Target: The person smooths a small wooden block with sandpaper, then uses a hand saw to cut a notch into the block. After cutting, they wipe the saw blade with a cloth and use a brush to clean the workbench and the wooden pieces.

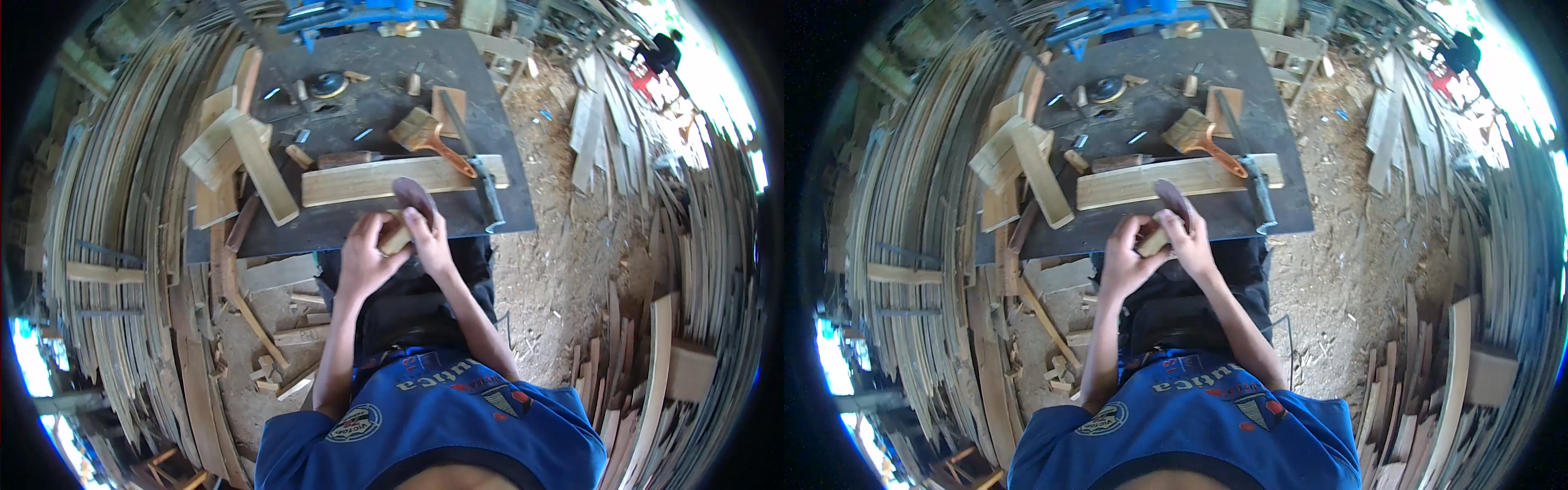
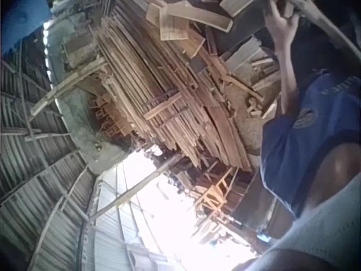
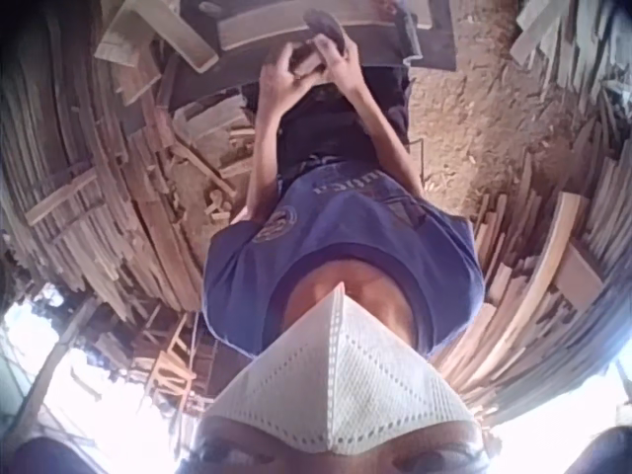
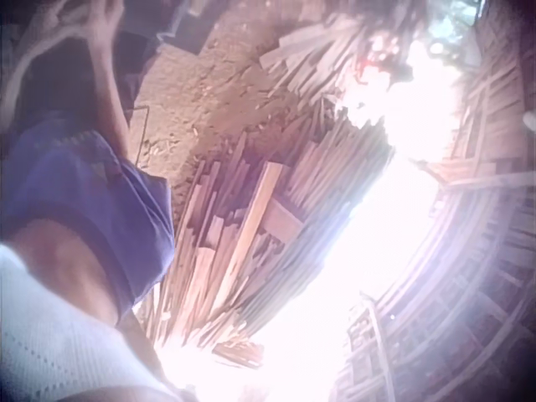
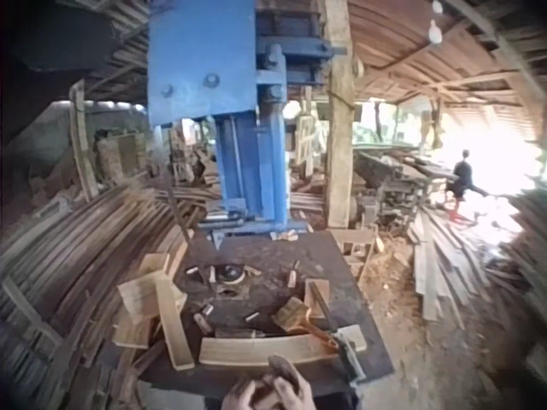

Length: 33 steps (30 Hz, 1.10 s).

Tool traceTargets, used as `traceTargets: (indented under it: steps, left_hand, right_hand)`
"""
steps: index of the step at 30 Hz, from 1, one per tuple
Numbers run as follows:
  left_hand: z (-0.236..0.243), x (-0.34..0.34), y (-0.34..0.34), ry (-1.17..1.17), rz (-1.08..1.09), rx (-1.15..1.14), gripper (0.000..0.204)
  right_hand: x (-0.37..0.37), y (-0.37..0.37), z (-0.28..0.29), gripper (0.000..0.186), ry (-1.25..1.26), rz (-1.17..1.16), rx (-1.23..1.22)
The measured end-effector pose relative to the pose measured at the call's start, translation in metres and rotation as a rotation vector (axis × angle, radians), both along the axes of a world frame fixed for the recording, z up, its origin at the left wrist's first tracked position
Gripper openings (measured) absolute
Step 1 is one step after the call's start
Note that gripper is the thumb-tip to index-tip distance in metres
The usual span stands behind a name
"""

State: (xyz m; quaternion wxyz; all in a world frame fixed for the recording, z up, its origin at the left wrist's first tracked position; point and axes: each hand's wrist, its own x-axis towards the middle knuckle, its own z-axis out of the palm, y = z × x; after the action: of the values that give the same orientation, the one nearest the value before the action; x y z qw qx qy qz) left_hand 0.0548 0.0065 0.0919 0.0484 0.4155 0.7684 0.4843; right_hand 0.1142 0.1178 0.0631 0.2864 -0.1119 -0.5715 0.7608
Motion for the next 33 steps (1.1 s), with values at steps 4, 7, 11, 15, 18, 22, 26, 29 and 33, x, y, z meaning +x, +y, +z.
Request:
traceTargets:
  steps: [4,7,11,15,18,22,26,29,33]
  left_hand:
    - [-0.008,0.004,0.005,0.044,-0.083,0.013,0.047]
    - [-0.005,0.003,0.002,0.031,-0.171,0.004,0.050]
    - [-0.002,-0.009,-0.012,-0.368,-0.373,0.059,0.050]
    - [-0.009,-0.068,-0.015,0.032,-0.131,-0.009,0.042]
    - [-0.027,-0.131,0.013,0.281,0.062,-0.165,0.044]
    - [-0.059,-0.169,0.042,0.369,0.048,-0.461,0.050]
    - [-0.043,-0.186,0.051,0.279,-0.098,-0.576,0.046]
    - [-0.031,-0.183,0.046,0.605,-0.065,-0.510,0.044]
    - [-0.015,-0.184,0.031,0.819,0.026,-0.517,0.044]
  right_hand:
    - [0.005,0.002,-0.011,0.041,-0.032,-0.105,-0.073]
    - [0.011,0.004,-0.019,0.029,-0.117,-0.135,-0.157]
    - [0.018,0.010,-0.019,0.026,-0.087,-0.178,-0.247]
    - [0.019,0.025,-0.039,0.024,-0.191,-0.261,-0.492]
    - [0.018,0.041,-0.071,0.022,-0.234,-0.232,-0.643]
    - [0.017,0.045,-0.077,0.023,-0.204,-0.224,-0.608]
    - [0.018,0.040,-0.068,0.024,-0.239,-0.256,-0.614]
    - [0.018,0.038,-0.062,0.027,-0.252,-0.275,-0.628]
    - [0.019,0.038,-0.059,0.023,-0.236,-0.267,-0.645]
